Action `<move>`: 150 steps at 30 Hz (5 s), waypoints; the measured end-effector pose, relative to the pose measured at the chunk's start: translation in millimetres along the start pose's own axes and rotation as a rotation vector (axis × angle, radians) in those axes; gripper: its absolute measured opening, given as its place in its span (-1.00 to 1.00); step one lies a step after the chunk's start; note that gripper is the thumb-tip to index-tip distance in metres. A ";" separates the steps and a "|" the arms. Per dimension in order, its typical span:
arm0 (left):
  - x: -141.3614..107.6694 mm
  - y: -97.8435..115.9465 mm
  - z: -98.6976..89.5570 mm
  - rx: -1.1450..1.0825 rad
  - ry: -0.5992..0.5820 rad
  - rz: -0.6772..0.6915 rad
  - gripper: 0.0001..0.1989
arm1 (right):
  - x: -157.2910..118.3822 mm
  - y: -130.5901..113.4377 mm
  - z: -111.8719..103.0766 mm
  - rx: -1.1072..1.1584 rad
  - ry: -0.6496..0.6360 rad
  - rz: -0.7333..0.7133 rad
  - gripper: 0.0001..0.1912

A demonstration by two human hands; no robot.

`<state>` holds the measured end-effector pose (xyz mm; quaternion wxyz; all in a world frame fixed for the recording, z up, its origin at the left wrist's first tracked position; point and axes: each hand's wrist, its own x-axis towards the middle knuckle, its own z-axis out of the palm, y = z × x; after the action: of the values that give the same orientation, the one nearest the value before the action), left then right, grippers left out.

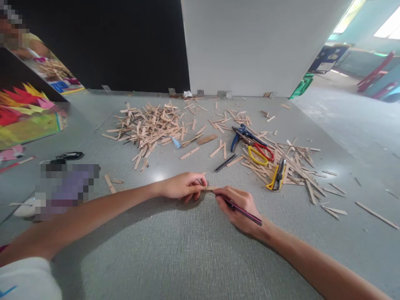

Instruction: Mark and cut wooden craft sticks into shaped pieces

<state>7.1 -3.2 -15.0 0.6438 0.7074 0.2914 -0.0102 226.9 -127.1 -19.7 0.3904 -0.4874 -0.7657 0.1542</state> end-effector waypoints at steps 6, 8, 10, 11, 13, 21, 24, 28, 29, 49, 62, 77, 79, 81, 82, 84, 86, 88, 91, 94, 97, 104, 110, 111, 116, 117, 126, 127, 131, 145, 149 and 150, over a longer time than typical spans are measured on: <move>3.1 -0.4 -7.3 -0.016 0.121 -0.037 -0.96 | 17.9 -2.0 -2.1 0.020 -0.001 0.034 -0.86; 4.7 -1.0 -11.6 -0.018 0.193 -0.051 -0.97 | 31.7 3.3 -1.3 0.044 0.020 0.015 -0.88; 5.9 -1.2 -14.7 -0.019 0.241 -0.063 -0.97 | 46.0 11.3 1.7 0.068 0.051 0.010 -0.87; 6.3 -1.0 -15.7 -0.020 0.254 -0.067 -0.96 | 52.2 15.7 4.0 0.077 0.060 0.014 -0.85; 6.5 -0.4 -16.2 -0.021 0.265 -0.073 -0.92 | 61.1 23.7 8.9 0.095 0.062 0.029 -0.78; 6.0 -2.9 -16.1 -0.010 0.246 -0.069 -0.88 | 59.4 37.9 12.1 0.252 -0.007 0.057 -0.69; 5.2 -5.2 -18.4 0.011 0.211 -0.045 -0.82 | 55.7 38.1 12.5 0.340 -0.007 0.171 -0.60; 4.2 -4.8 -18.7 0.041 0.194 -0.017 -0.76 | 53.6 37.2 14.4 0.378 -0.065 0.176 -0.59; 3.8 -4.1 -18.1 0.048 0.198 -0.013 -0.76 | 53.8 36.9 14.3 0.369 -0.081 0.156 -0.60; 0.7 7.0 -15.3 0.125 0.204 -0.036 -0.70 | 58.9 38.8 6.9 0.196 -0.153 -0.083 -0.70; 0.3 10.6 -15.5 0.129 0.214 -0.070 -0.70 | 60.3 39.9 6.2 0.172 -0.187 -0.131 -0.68; -0.5 8.7 -11.2 0.099 0.249 -0.074 -0.73 | 55.5 37.8 8.7 0.183 -0.160 -0.028 -0.67; -0.4 6.6 -10.0 0.110 0.273 -0.047 -0.72 | 55.0 38.3 8.4 0.182 -0.157 -0.062 -0.69; -0.7 4.6 -9.1 0.118 0.290 -0.025 -0.73 | 54.3 38.9 7.7 0.172 -0.169 -0.126 -0.72; -0.9 3.8 -8.8 0.122 0.294 -0.013 -0.73 | 54.0 39.2 7.3 0.169 -0.176 -0.161 -0.74; -1.6 2.6 -8.1 0.133 0.299 0.010 -0.73 | 53.3 39.7 6.5 0.164 -0.195 -0.206 -0.75; -2.1 1.9 -7.2 0.142 0.308 0.027 -0.72 | 52.6 40.4 5.8 0.161 -0.206 -0.225 -0.75; -2.4 1.7 -6.2 0.146 0.321 0.034 -0.72 | 52.2 41.3 5.3 0.160 -0.213 -0.231 -0.74; -2.1 1.8 -5.2 0.144 0.330 0.038 -0.72 | 52.1 42.3 4.7 0.155 -0.218 -0.221 -0.73; -1.4 1.4 -5.5 0.136 0.329 0.031 -0.73 | 52.7 42.5 4.3 0.149 -0.226 -0.206 -0.73; -1.0 0.3 -6.0 0.127 0.328 0.016 -0.74 | 53.0 42.8 4.9 0.155 -0.215 -0.230 -0.74; -1.8 -1.2 -3.1 0.148 0.380 0.033 -0.74 | 52.2 45.1 6.6 0.130 -0.203 -0.262 -0.72; -0.8 0.2 -5.9 0.119 0.329 -0.001 -0.77 | 52.4 42.2 6.1 0.139 -0.163 -0.248 -0.74; -0.8 0.6 -6.3 0.109 0.323 -0.008 -0.78 | 52.1 41.9 6.2 0.138 -0.160 -0.244 -0.74; -0.5 0.2 -5.6 0.095 0.330 -0.010 -0.76 | 49.7 41.2 6.5 0.128 -0.144 -0.263 -0.74; -0.2 -0.4 -5.5 0.096 0.340 -0.007 -0.75 | 49.2 40.6 6.2 0.125 -0.133 -0.266 -0.74; 1.8 -1.6 -9.3 0.073 0.333 -0.046 -0.76 | 50.2 35.5 4.5 0.057 -0.002 -0.190 -0.71; 1.6 -1.0 -9.5 0.070 0.331 -0.051 -0.77 | 50.4 35.8 5.2 0.050 0.010 -0.188 -0.72; 1.3 2.1 -8.4 0.058 0.329 -0.065 -0.77 | 50.6 37.1 7.8 0.000 0.019 -0.172 -0.75; -0.6 5.0 -8.1 0.013 0.319 -0.080 -0.89 | 48.6 42.5 14.0 -0.072 0.024 -0.128 -0.78; 0.1 5.1 -8.3 -0.035 0.323 -0.112 -0.87 | 49.9 44.7 14.6 -0.086 0.035 -0.127 -0.80; 0.3 5.1 -8.2 -0.049 0.327 -0.121 -0.86 | 50.1 45.6 14.5 -0.094 0.040 -0.113 -0.81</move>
<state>6.6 4.4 -9.1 0.6032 0.6648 0.4345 0.0734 233.6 -59.9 -34.8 0.3906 -0.4642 -0.7903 0.0860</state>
